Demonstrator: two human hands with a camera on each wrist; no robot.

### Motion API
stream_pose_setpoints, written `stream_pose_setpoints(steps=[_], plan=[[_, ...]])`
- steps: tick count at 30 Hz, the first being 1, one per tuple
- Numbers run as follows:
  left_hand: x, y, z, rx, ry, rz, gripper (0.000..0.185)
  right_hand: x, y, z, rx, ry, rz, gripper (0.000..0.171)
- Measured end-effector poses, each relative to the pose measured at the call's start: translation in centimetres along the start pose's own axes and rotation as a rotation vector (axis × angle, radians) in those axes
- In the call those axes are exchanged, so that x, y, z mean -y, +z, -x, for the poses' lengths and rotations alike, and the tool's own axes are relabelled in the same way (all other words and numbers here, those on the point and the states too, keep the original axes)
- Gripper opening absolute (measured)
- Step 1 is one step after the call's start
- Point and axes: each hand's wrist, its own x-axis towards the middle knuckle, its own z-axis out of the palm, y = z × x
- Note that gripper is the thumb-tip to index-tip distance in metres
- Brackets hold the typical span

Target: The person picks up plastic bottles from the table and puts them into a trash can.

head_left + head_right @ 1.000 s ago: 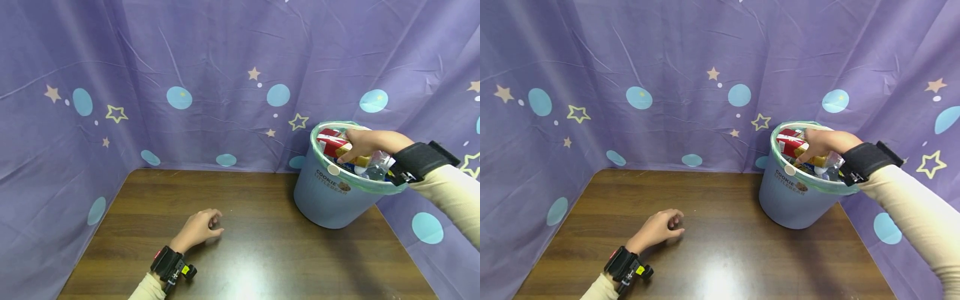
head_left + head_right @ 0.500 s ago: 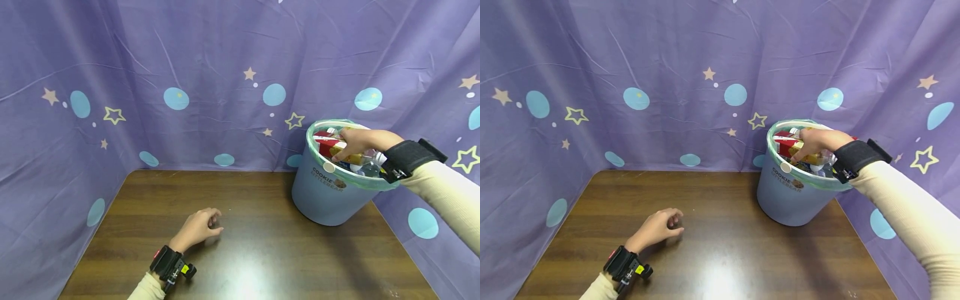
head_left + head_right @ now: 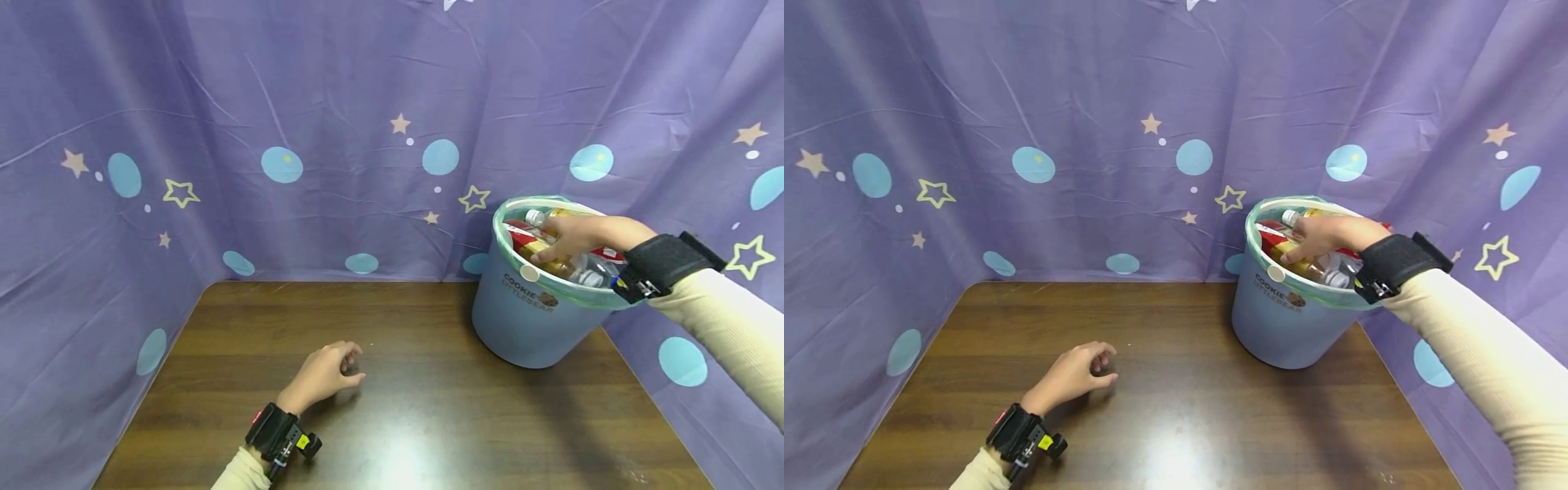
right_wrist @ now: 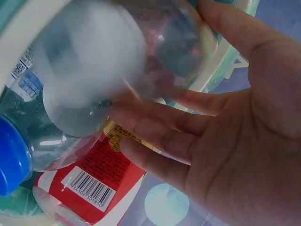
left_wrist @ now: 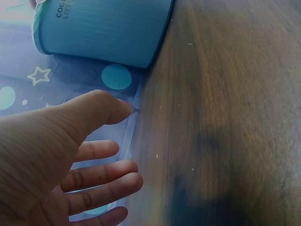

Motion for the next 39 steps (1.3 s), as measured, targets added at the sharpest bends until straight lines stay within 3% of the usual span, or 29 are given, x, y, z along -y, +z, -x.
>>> stream_pose_setpoints(steps=[3, 9, 18, 23, 29, 39], plan=[[-0.1, 0.2, -0.2, 0.004, 0.002, -0.002, 0.037, 0.1, 0.2, 0.2, -0.008, -0.008, 0.002, 0.053], [-0.2, 0.4, -0.5, 0.03, -0.011, -0.003, 0.038, 0.3, 0.3, 0.9, -0.016, 0.006, 0.003, 0.085], [-0.3, 0.5, -1.1, -0.001, 0.017, 0.013, 0.038, 0.5, -0.1, 1.1, -0.051, 0.023, 0.002, 0.069], [-0.2, 0.9, -0.9, -0.002, 0.037, 0.011, 0.038, 0.7, 0.2, 1.4, -0.05, 0.025, -0.024, 0.073], [-0.2, 0.4, -1.2, -0.001, 0.041, 0.02, 0.036, 2.2, 0.2, 1.4, -0.183, 0.013, -0.049, 0.071], [-1.5, -3.9, -3.9, -0.043, 0.084, -0.092, 0.035, 8.4, -1.1, 2.6, -0.456, -0.052, -0.195, 0.065]])
